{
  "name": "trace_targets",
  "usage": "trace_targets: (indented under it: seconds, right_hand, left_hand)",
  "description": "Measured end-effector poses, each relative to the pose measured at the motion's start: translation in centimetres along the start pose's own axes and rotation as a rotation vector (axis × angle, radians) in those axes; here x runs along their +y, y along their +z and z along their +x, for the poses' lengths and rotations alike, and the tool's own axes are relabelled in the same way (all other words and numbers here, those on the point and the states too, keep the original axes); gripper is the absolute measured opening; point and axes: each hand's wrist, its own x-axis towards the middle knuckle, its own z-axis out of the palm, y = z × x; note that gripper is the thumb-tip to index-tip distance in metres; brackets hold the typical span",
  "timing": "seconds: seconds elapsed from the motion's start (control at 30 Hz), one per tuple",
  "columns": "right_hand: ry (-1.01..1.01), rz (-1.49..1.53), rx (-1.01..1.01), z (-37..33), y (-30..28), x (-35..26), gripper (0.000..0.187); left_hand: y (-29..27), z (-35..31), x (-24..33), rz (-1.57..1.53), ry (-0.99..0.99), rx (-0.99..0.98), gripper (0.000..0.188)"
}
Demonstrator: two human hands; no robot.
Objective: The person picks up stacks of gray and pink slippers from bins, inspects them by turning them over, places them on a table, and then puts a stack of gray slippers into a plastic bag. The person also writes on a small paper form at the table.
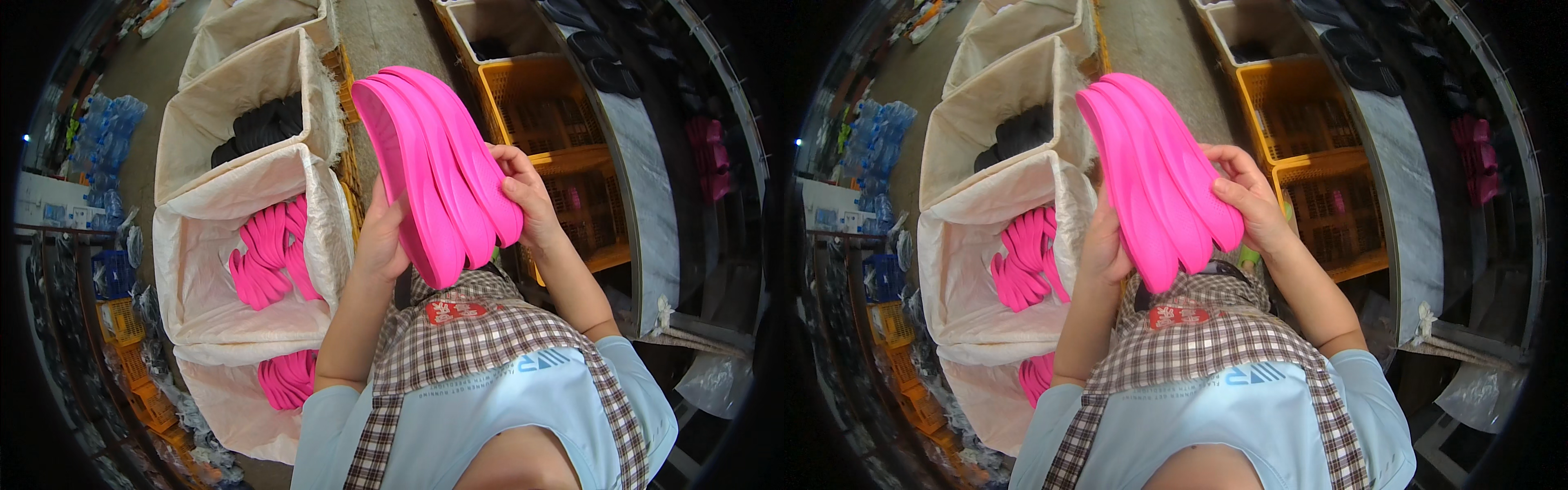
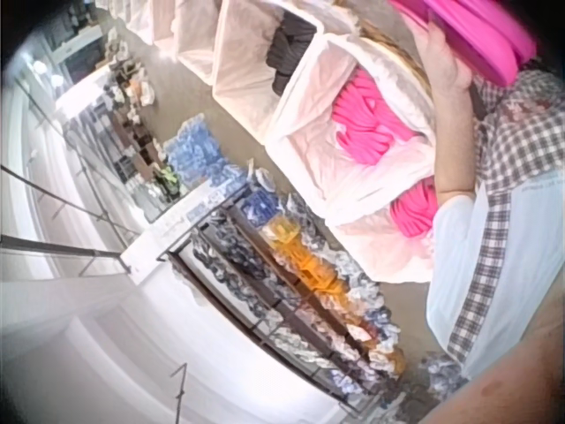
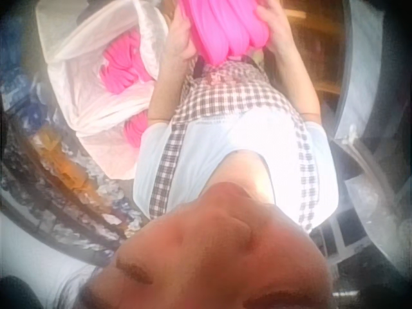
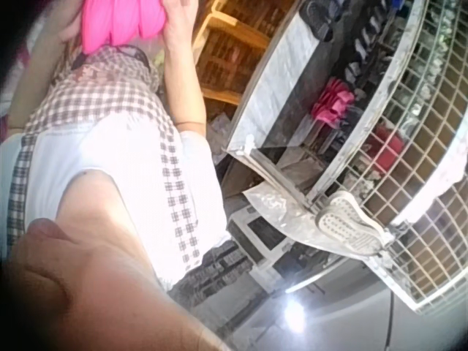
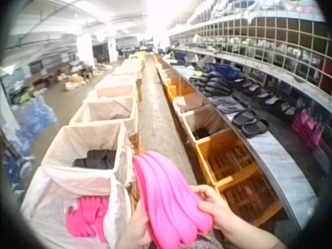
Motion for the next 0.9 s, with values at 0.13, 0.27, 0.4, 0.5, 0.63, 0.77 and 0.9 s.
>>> trace_targets:
  seconds: [0.13, 0.27, 0.4, 0.5, 0.63, 0.77, 0.9]
  right_hand:
    - [0.02, 0.031, 0.032, -0.3, 0.3, -0.3, 0.04]
    - [0.012, 0.055, 0.038, -0.6, 0.3, -0.2, 0.04]
    - [0.01, 0.036, 0.05, -0.7, 0.2, -0.1, 0.048]
    - [-0.022, -0.029, 0.06, -0.9, 0.3, 0.0, 0.06]
    - [0.029, -0.043, -0.031, -1.4, 0.3, 0.2, 0.073]
    - [0.056, -0.013, -0.048, -1.7, 0.0, 0.8, 0.079]
    - [0.046, -0.019, -0.041, -2.1, -0.2, 1.5, 0.078]
  left_hand:
    - [0.1, 0.1, 0.0, 0.01, -0.01, -0.015, 0.052]
    - [0.4, -0.1, 0.0, 0.012, -0.003, -0.018, 0.052]
    - [0.8, -0.3, 0.0, 0.037, -0.012, -0.013, 0.053]
    - [0.9, -0.4, 0.1, 0.04, 0.0, -0.034, 0.054]
    - [0.8, -0.4, -0.1, 0.074, 0.038, -0.06, 0.057]
    - [0.6, -0.6, -0.5, 0.262, 0.153, -0.088, 0.064]
    - [-0.2, -1.1, -0.6, 0.401, 0.199, -0.018, 0.075]
